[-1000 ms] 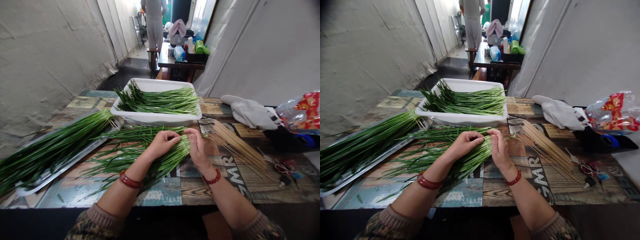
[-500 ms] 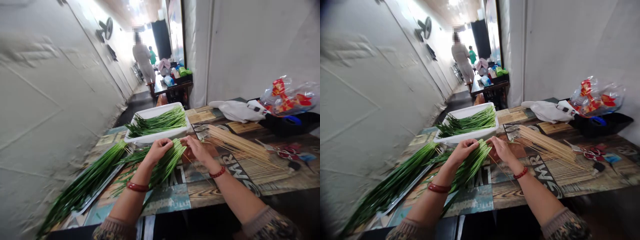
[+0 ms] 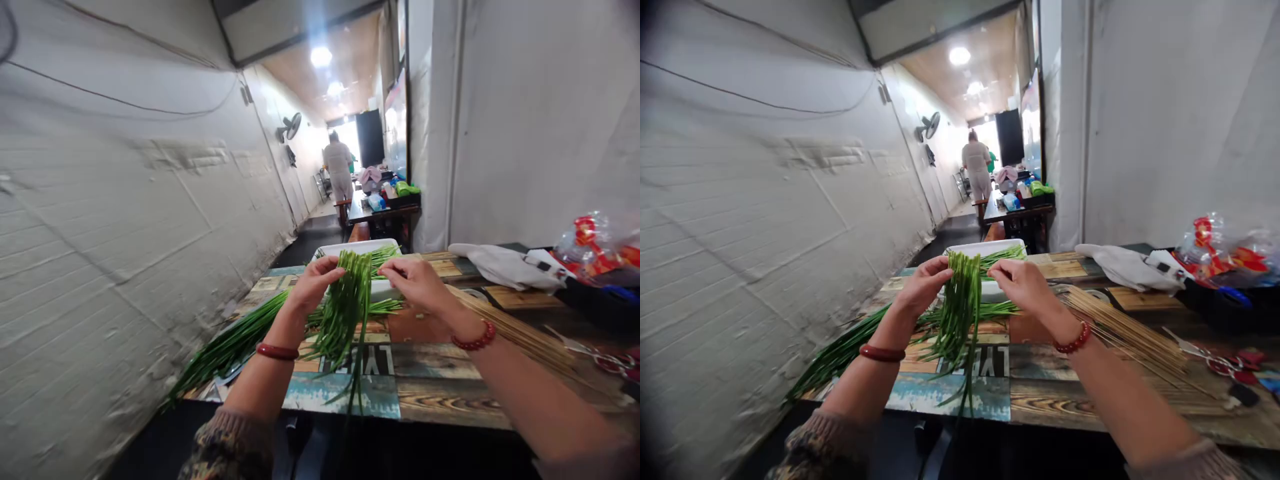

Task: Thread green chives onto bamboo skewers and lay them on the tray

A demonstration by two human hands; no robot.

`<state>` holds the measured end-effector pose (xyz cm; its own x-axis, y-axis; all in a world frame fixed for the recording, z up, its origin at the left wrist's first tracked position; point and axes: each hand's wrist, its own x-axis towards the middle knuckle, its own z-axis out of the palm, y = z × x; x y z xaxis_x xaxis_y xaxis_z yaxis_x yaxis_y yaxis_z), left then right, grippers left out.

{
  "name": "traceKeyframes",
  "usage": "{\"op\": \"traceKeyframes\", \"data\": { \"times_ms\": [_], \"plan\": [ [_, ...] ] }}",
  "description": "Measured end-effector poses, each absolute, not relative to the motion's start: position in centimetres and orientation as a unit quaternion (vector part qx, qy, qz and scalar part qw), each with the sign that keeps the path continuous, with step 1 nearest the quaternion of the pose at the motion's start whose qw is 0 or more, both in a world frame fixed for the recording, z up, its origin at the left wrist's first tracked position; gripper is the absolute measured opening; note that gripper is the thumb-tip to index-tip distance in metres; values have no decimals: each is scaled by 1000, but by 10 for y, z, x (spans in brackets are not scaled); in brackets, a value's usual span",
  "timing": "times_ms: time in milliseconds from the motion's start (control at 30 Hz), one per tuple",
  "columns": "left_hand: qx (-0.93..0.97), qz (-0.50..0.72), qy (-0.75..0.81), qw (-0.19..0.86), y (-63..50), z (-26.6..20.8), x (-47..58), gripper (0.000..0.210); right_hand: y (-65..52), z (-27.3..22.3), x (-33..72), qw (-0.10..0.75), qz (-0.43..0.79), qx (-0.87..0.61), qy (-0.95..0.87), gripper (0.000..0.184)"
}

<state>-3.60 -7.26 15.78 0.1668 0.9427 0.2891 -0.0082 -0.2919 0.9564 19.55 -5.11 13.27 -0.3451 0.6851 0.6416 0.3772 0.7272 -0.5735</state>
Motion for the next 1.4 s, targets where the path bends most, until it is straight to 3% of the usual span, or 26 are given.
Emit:
{"op": "traceKeyframes", "data": {
  "times_ms": [133, 467, 833, 1400],
  "plan": [
    [658, 487, 346, 459, -95, 177, -48, 39, -69, 161, 188, 447, 122, -308, -831, 21],
    [645, 460, 316, 521, -122, 174, -50, 40, -106, 177, 172, 424, 96, -281, -856, 23],
    [637, 466, 328, 519, -125, 166, -39, 43, -111, 165, 175, 408, 37, -293, -864, 24],
    [652, 452, 379, 477, -112, 156, -33, 37, -102, 153, 178, 419, 124, -322, -840, 26]
  ]
}}
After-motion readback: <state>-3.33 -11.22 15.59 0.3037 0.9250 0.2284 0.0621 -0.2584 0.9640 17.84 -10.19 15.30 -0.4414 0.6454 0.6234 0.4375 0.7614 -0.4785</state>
